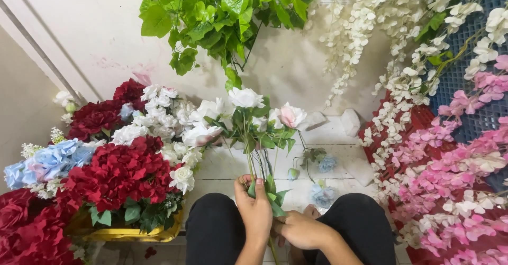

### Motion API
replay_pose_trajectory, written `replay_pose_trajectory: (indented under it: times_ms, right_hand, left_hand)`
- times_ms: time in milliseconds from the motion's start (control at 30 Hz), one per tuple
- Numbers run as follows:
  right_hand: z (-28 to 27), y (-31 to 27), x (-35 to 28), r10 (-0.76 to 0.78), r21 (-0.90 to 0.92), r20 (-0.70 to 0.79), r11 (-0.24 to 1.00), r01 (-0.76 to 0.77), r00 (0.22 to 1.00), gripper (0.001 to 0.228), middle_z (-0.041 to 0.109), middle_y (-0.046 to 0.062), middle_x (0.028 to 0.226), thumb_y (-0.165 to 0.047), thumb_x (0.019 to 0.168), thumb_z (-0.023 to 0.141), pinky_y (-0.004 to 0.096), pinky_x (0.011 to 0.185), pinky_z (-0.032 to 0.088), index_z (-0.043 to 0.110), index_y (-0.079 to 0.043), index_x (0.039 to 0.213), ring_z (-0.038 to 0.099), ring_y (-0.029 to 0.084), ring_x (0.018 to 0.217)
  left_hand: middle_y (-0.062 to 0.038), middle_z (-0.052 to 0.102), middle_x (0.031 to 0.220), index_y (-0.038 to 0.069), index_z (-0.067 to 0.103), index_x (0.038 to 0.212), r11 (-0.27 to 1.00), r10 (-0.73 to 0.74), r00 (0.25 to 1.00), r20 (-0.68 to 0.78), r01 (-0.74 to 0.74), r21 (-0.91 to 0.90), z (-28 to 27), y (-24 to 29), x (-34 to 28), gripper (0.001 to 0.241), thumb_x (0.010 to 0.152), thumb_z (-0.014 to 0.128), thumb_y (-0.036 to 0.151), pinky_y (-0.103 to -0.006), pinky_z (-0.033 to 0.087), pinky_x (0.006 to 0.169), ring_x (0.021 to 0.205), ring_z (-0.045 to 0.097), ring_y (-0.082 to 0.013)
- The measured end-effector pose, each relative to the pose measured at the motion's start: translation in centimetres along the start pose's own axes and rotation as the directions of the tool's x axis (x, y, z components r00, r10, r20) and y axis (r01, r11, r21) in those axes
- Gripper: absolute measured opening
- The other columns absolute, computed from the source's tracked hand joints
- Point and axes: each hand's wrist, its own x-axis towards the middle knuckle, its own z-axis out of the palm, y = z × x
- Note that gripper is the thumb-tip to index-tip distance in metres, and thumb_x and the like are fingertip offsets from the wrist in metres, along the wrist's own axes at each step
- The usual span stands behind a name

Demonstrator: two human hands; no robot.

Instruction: Arranging white artificial flowers by grouping stems and placing them into a larger floral arrangement.

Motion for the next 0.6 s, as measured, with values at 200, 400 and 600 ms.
replay_pose_trajectory:
  times_ms: [200,400,600]
  right_hand:
    - [-2.1,-2.6,-3.3,0.053,-0.267,0.082,0.963,-0.03,0.995,0.036,0.074,-0.008,0.108,-0.046,0.102,0.043,0.046,0.111,0.03,0.072,-0.033,0.12,0.064,0.021,0.103]
    - [-4.5,-1.7,-3.6,0.068,0.336,-0.475,0.935,0.11,0.877,0.02,0.081,0.002,0.079,-0.02,0.095,0.065,0.024,0.069,0.055,0.08,-0.008,0.099,0.071,0.011,0.071]
    - [-5.6,-1.6,-2.0,0.034,0.546,-0.741,0.612,0.572,0.671,0.03,0.079,0.016,0.094,-0.006,0.094,0.063,0.03,0.057,0.053,0.074,0.005,0.119,0.065,0.019,0.065]
  left_hand:
    - [-0.009,0.063,0.103,0.004,0.057,0.112,0.998,0.035,0.999,-0.02,-0.034,0.061,0.1,0.9,0.5,0.019,0.096,0.061,0.012,-0.0323,0.052,0.087,0.093,0.06,-0.0179]
    - [-0.01,0.067,0.103,0.003,0.058,0.112,0.993,0.05,0.998,0.034,-0.053,0.104,0.2,1.1,-0.2,0.021,0.094,0.063,0.012,-0.0315,0.055,0.083,0.089,0.064,-0.0175]
    - [-0.006,0.073,0.095,0.006,0.06,0.111,0.977,0.022,0.986,0.167,-0.056,0.207,1.0,1.3,-2.1,0.018,0.094,0.061,0.011,-0.032,0.06,0.074,0.083,0.077,-0.0163]
